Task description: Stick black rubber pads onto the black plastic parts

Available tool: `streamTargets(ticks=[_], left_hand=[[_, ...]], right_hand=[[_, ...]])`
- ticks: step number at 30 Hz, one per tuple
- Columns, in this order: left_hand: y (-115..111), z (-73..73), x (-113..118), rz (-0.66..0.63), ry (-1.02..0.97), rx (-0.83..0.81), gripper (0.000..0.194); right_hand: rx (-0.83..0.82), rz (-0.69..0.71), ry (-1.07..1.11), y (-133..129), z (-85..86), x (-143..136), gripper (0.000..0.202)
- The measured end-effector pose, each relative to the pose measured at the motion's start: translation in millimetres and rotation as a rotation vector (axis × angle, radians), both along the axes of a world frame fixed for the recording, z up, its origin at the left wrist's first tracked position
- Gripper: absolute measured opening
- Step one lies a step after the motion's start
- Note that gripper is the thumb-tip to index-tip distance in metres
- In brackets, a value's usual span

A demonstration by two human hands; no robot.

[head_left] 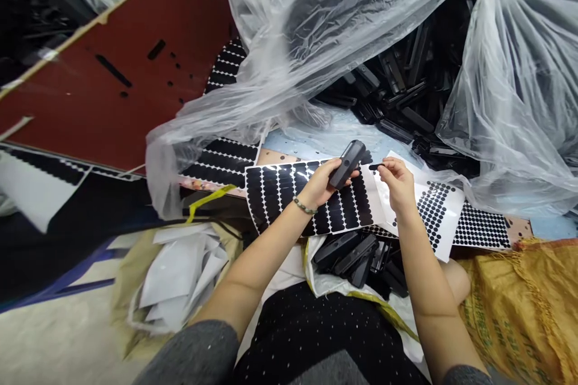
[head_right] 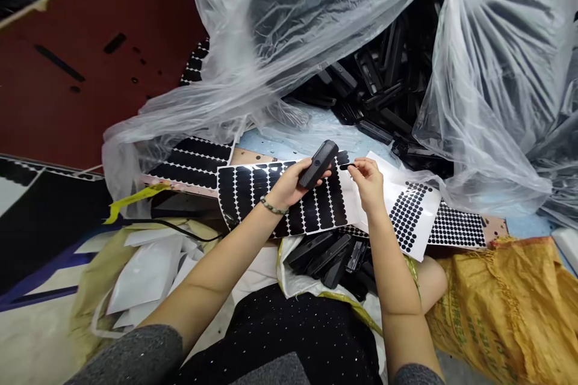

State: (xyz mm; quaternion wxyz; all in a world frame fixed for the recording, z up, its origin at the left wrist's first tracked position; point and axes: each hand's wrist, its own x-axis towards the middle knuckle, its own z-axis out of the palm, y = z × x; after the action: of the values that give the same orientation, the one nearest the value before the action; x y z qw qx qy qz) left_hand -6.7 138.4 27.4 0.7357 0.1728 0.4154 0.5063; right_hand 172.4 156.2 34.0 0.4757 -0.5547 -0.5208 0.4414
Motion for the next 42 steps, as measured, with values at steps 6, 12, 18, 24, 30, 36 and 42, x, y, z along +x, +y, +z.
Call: streamTargets(ticks=[6, 12, 18, 24, 30, 36, 42], left_hand=[[-30.6, 15.3, -11.8, -0.179, 0.067, 0.132, 0.018], [-40.2, 20.1, -14.6, -0.258, 0.112, 0.205, 0.027], [-43.9, 23.8, -10.9, -0.252, 0.136, 0.214, 0.031], [-45.2, 25.7, -6.4, -0.233, 0.145, 0.229, 0.028], [-45.8, 25.4, -5.7, -0.243, 0.164, 0.260, 0.028], [-49.7, 22.9, 1.3, -0.214, 0.190, 0.306, 0.030], [-55.8, 23.0, 1.6, -0.280, 0.113, 0.265, 0.032]], right_hand=[[0.031, 0.155, 0.052, -18.1, 30.8, -13.8, 0.028], [0.074, 0.190, -0.045, -28.2, 42.0, -17.7, 0.033], [0.091, 0.190, -0.091, -34.0, 44.2, -15.5, 0.028], [0.053, 0.181, -0.041, -35.9, 42.3, -12.4, 0.035], [0.132, 0.157, -0.135, -38.5, 41.4, -12.6, 0.030], [0.288, 0.070, -0.305, -47.9, 41.1, -17.9, 0.015], [0.277, 0.012, -0.272, -52.7, 39.3, -13.7, 0.050]])
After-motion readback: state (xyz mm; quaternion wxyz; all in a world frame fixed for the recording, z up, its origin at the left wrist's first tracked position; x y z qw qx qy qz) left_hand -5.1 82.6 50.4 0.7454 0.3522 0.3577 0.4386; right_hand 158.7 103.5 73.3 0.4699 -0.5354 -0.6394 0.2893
